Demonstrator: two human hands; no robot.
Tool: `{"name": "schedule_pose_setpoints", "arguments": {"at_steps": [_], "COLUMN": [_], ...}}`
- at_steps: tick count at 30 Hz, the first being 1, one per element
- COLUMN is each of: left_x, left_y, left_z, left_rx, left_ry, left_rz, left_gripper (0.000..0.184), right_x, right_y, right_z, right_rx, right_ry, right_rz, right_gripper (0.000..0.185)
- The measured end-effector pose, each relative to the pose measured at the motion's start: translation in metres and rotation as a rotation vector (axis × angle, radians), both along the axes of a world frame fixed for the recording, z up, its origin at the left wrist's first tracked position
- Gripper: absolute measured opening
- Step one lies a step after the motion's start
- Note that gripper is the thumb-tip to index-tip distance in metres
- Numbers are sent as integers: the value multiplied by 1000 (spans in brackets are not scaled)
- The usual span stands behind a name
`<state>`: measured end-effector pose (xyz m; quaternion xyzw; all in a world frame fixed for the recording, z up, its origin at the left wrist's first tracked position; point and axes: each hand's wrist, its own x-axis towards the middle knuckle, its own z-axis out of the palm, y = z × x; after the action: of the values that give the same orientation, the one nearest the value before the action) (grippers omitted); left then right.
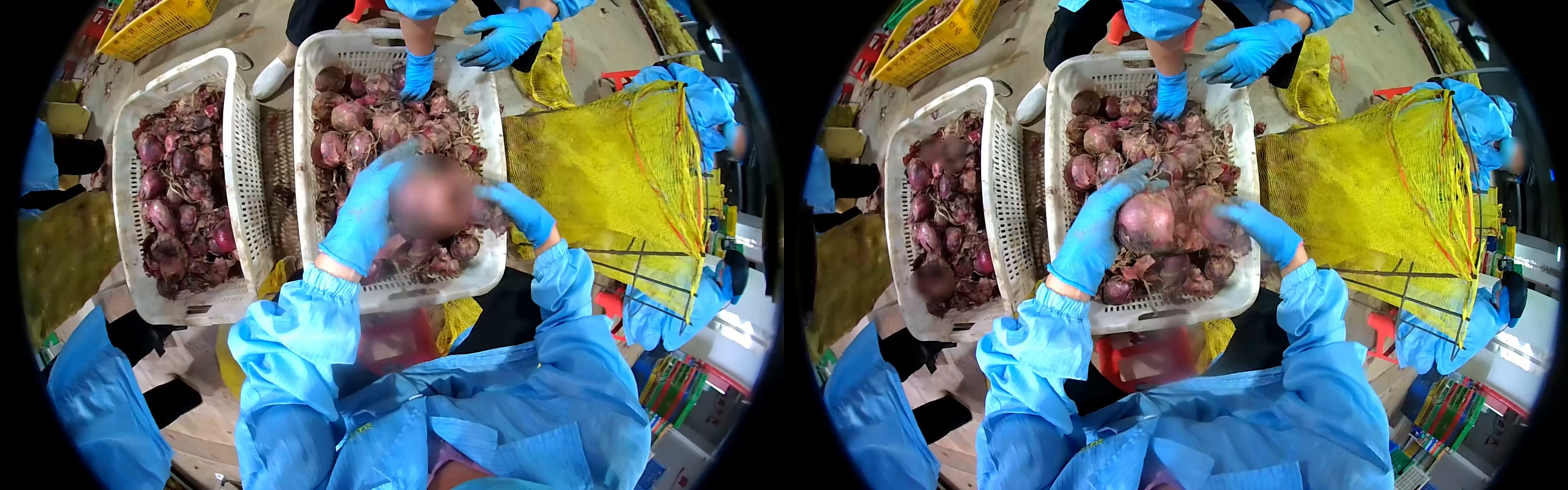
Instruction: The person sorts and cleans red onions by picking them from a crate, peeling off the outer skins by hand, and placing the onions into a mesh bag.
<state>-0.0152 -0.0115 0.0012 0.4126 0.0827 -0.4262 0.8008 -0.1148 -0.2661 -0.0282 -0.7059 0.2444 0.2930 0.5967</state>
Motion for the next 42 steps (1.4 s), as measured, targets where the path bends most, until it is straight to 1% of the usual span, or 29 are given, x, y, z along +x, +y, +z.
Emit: {"name": "schedule_pose_setpoints", "arguments": {"at_steps": [1, 3, 4, 6, 8, 9, 12, 14, 15, 16, 17, 18, 19, 20, 22, 23, 24, 25, 26, 28, 30, 32, 35, 36, 38, 39, 40, 42], "left_x": [-4, -13, -17, -27, -31, -32, -32, -38, -41, -39, -37, -35, -35, -34, -31, -33, -32, -31, -30, -29, -27, -26, -32, -33, -28, -26, -23, -4], "left_y": [-1, -7, -10, -18, -19, -17, -11, -9, -8, -6, -4, -6, -9, -12, -11, -14, -13, -11, -9, -9, -10, -12, -13, -11, -2, -1, 3, 22], "left_z": [2, 2, -1, -11, -12, -15, -27, -23, -22, -19, -17, -20, -22, -26, -29, -38, -38, -32, -26, -23, -23, -25, -26, -20, -6, -12, 5, -16], "left_rx": [-44, 21, 56, -67, -189, -254, -403, -297, -236, -211, -186, -177, -204, -228, -339, -234, -238, -193, -142, -136, -112, -83, -111, -171, -295, -277, -355, -564], "left_ry": [82, 51, 37, 110, 147, 199, 24, -208, -320, -316, -312, -218, -126, -34, 145, 14, -13, 24, 61, 100, 115, 115, -14, 62, 215, 354, 344, 375], "left_rz": [-43, -126, -167, -195, -254, -234, -248, -244, -237, -227, -217, -200, -183, -162, -136, -138, -129, -142, -149, -152, -159, -174, -129, -116, -95, -30, 64, 144], "left_gripper": [56, 60, 63, 62, 61, 53, 46, 46, 46, 46, 47, 48, 48, 48, 49, 49, 51, 52, 53, 54, 53, 51, 48, 50, 53, 54, 51, 50], "right_x": [1, 4, 6, 5, 4, 5, 4, 8, 9, 11, 12, 12, 10, 6, 4, 3, 2, 4, 4, 3, 1, -2, 7, 9, 11, 14, 15, 13], "right_y": [5, 17, 21, 27, 30, 32, 25, 34, 42, 42, 49, 53, 55, 55, 63, 62, 64, 69, 78, 82, 84, 84, 73, 65, 49, 40, 28, 4], "right_z": [12, 25, 22, 15, 43, 52, 35, 49, 51, 54, 55, 58, 57, 45, 36, 34, 36, 40, 45, 37, 43, 32, 45, 40, 64, 58, 53, 34], "right_rx": [66, 203, 221, 259, 45, -52, -158, -183, -145, -116, 11, 127, -27, 22, 193, 199, 208, 200, 136, 179, 107, 117, 175, 14, 133, 188, 172, -1], "right_ry": [-53, -162, -203, -285, -255, -242, -329, -353, -424, -444, -436, -425, -438, -473, -425, -422, -418, -423, -470, -476, -462, -515, -414, -535, -491, -540, -512, -434], "right_rz": [-105, -315, -376, -500, -256, -128, -56, -1, -25, -3, -14, -31, 89, 90, -41, -48, -51, -73, -130, -195, -173, -180, -96, -5, -44, -87, -190, -332], "right_gripper": [50, 46, 46, 47, 46, 47, 47, 46, 46, 56, 64, 72, 84, 88, 91, 91, 91, 90, 89, 89, 88, 87, 86, 76, 61, 51, 48, 46]}}
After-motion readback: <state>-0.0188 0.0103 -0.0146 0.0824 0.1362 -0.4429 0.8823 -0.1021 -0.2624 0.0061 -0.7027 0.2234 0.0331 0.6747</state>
